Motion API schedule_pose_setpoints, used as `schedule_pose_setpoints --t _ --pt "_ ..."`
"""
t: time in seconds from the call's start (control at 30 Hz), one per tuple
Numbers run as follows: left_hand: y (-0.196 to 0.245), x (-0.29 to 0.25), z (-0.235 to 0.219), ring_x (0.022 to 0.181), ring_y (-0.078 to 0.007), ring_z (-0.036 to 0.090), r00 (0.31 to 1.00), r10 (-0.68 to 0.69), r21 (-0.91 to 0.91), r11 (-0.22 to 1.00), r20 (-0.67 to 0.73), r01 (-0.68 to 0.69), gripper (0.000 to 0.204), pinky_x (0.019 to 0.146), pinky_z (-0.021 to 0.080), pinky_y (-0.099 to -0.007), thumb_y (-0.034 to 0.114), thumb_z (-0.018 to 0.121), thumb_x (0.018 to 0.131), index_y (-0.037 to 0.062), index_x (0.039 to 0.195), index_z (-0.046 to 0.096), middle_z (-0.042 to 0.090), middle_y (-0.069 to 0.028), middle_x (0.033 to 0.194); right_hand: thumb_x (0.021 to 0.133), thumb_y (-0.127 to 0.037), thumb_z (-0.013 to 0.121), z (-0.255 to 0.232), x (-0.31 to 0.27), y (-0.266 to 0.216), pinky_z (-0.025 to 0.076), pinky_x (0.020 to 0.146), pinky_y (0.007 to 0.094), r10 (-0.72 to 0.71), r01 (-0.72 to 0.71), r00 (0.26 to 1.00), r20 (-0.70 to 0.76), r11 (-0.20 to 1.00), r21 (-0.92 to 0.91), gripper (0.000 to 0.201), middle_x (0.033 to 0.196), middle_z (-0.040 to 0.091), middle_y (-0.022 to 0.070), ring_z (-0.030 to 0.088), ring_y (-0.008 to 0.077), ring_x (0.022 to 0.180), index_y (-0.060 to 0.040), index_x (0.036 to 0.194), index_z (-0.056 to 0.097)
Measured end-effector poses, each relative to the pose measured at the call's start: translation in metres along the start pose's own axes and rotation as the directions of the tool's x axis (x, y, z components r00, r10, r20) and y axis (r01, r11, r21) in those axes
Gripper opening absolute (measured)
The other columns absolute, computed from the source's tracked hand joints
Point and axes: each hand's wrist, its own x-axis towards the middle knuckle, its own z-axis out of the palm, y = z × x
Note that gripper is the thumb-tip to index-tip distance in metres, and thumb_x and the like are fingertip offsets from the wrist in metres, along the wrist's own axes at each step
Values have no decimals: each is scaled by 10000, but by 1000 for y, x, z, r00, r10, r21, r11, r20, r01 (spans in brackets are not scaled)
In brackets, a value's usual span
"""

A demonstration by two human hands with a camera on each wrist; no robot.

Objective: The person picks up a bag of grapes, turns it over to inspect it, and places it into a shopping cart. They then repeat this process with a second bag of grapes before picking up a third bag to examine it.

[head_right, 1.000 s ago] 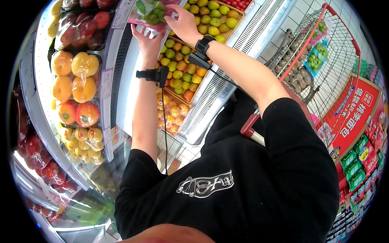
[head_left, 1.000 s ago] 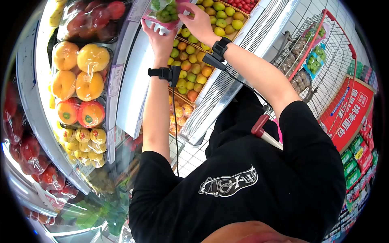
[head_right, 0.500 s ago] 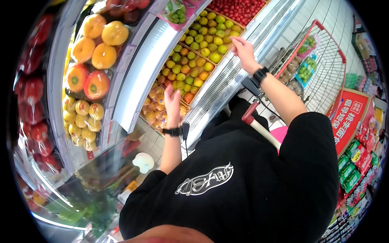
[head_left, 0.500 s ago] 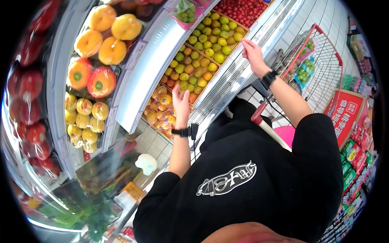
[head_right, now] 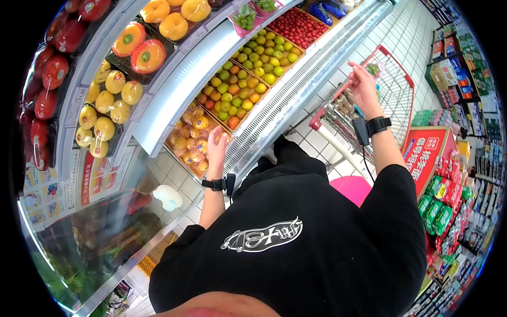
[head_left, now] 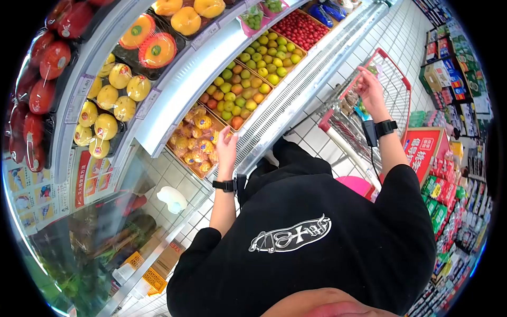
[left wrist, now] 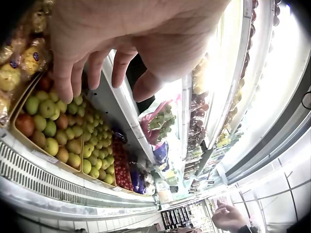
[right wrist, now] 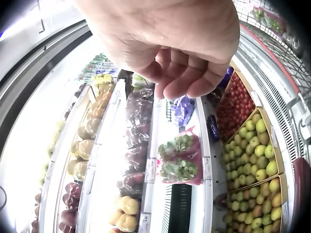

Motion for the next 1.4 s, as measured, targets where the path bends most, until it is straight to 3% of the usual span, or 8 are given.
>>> schedule_pose_setpoints --t 0.23,0.33,0.53,0.87,1.07,1.17,1.3,1.4 --pt "33 18 47 1201 -191 539 967 148 -59 989 208 -139 464 954 474 -326 161 635 945 16 1364 502 529 -118 1381 994 -195 566 -82 -92 -25 508 711 257 -30 27 986 -166 999 -18 292 830 590 -31 565 87 735 -93 1262 622" --pt "71 12 88 1118 -172 579 943 98 -142 988 318 -55 437 942 477 -291 98 632 943 -30 1336 492 568 -140 1284 994 -193 565 -111 -126 -37 511 727 257 -58 50 965 -256 998 -41 286 855 604 -17 577 97 755 -88 1253 627" --pt "130 8 193 1159 -192 561 761 359 -294 928 541 -229 442 939 504 -321 112 616 954 -4 1360 485 505 -149 1378 993 -193 562 -171 -163 -56 528 805 281 -132 111 924 -358 991 -77 293 902 630 -4 621 125 831 -77 1255 622" --pt "168 19 433 1175 -192 553 540 276 -201 960 795 -195 487 930 512 -329 149 655 925 17 1362 484 510 -159 1372 996 -226 559 -279 -112 -64 530 832 279 -87 29 887 -454 991 -133 307 984 649 25 640 133 888 -71 1254 623" --pt "132 40 582 1197 -206 517 516 -4 77 990 857 -118 575 938 496 -350 222 687 908 37 1394 441 490 -119 1362 922 -344 682 -395 -8 -51 520 881 318 115 -143 885 -452 989 -29 614 1195 613 101 617 193 1045 -77 1421 444" --pt "89 64 661 1207 -246 498 500 -180 233 972 847 -44 657 934 487 -372 280 699 894 49 1425 388 470 -113 1364 921 -401 667 -445 48 -19 518 899 318 147 -166 829 -540 986 14 589 1204 607 93 606 191 1037 -65 1371 488" --pt "-13 108 769 1237 -296 465 503 -404 474 880 764 -12 747 957 458 -413 372 713 863 74 1445 352 427 -122 1410 897 -480 677 -521 136 93 471 1009 394 384 -351 767 -514 922 165 756 1421 468 183 515 310 1205 -130 1487 359" --pt "-89 139 823 1222 -250 515 494 -557 645 764 668 -11 748 974 468 -391 423 662 912 61 1477 332 476 -121 1414 900 -475 676 -536 173 149 451 1008 405 403 -389 728 -554 909 149 759 1403 476 182 500 298 1228 -96 1470 350"
